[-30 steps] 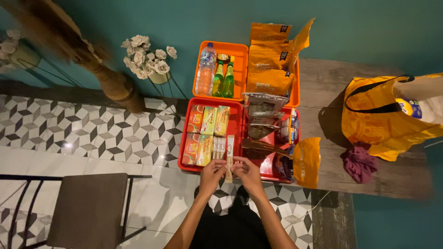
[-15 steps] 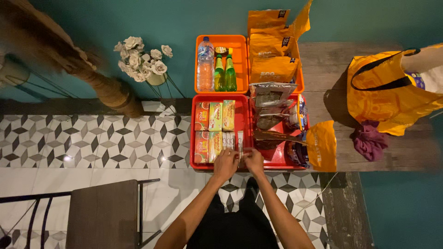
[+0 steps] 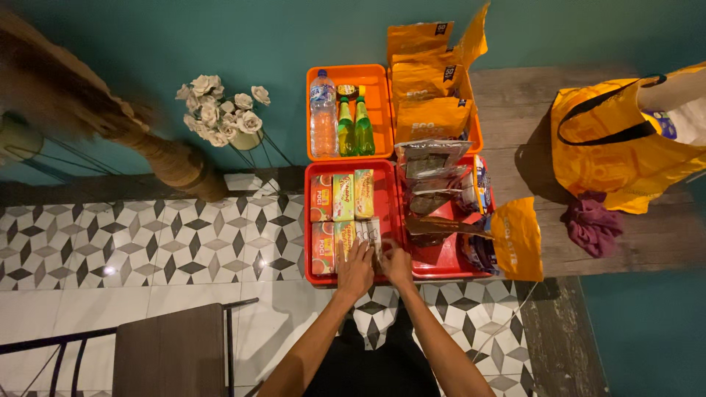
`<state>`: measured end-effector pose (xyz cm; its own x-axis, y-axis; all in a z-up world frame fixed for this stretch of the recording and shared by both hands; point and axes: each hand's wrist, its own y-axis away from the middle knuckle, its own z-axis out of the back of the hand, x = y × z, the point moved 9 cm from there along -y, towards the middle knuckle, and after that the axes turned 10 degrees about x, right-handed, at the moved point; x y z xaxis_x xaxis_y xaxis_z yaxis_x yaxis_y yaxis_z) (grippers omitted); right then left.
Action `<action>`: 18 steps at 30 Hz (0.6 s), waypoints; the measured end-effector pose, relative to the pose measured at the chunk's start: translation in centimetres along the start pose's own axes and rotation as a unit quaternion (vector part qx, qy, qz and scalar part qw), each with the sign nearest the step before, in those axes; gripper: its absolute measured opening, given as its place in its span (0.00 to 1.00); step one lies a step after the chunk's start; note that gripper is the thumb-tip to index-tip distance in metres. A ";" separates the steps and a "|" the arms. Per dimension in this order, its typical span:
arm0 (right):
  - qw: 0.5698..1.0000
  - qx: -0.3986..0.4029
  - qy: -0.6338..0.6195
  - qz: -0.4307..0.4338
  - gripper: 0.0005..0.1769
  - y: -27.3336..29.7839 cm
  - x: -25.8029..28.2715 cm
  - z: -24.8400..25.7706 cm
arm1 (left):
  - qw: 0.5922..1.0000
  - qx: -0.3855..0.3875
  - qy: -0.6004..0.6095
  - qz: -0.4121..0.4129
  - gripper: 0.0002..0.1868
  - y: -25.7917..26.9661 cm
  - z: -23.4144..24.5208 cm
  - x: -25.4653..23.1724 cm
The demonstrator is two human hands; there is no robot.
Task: The person takes small sticks from a shopping bag, wipes them with a cloth, and places them into sections of red and orange trays containing various snacks and bottles.
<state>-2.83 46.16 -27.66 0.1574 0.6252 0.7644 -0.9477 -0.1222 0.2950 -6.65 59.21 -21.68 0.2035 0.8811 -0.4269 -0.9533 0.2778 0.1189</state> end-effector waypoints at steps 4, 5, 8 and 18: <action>0.999 0.015 -0.040 -0.024 0.24 0.0 -1.0 -0.5 | 0.999 -0.007 -0.031 -0.015 0.30 -0.4 0.2 -0.6; 0.998 0.023 -0.052 -0.025 0.24 0.0 -1.2 -0.6 | 0.999 0.019 -0.045 -0.010 0.32 -0.7 -0.1 -0.6; 1.000 -0.015 0.005 0.011 0.29 0.0 -0.3 -0.2 | 0.997 0.039 -0.072 -0.013 0.37 -1.0 -0.6 -0.8; 0.999 -0.033 -0.003 0.014 0.31 -0.3 -0.1 -0.8 | 0.997 0.060 -0.041 -0.009 0.39 -2.2 -1.4 -1.3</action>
<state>-2.76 46.72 -28.25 0.1312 0.6177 0.7754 -0.9680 -0.0890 0.2347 -5.16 56.95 -22.69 0.2431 0.9020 -0.3567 -0.9166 0.3339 0.2197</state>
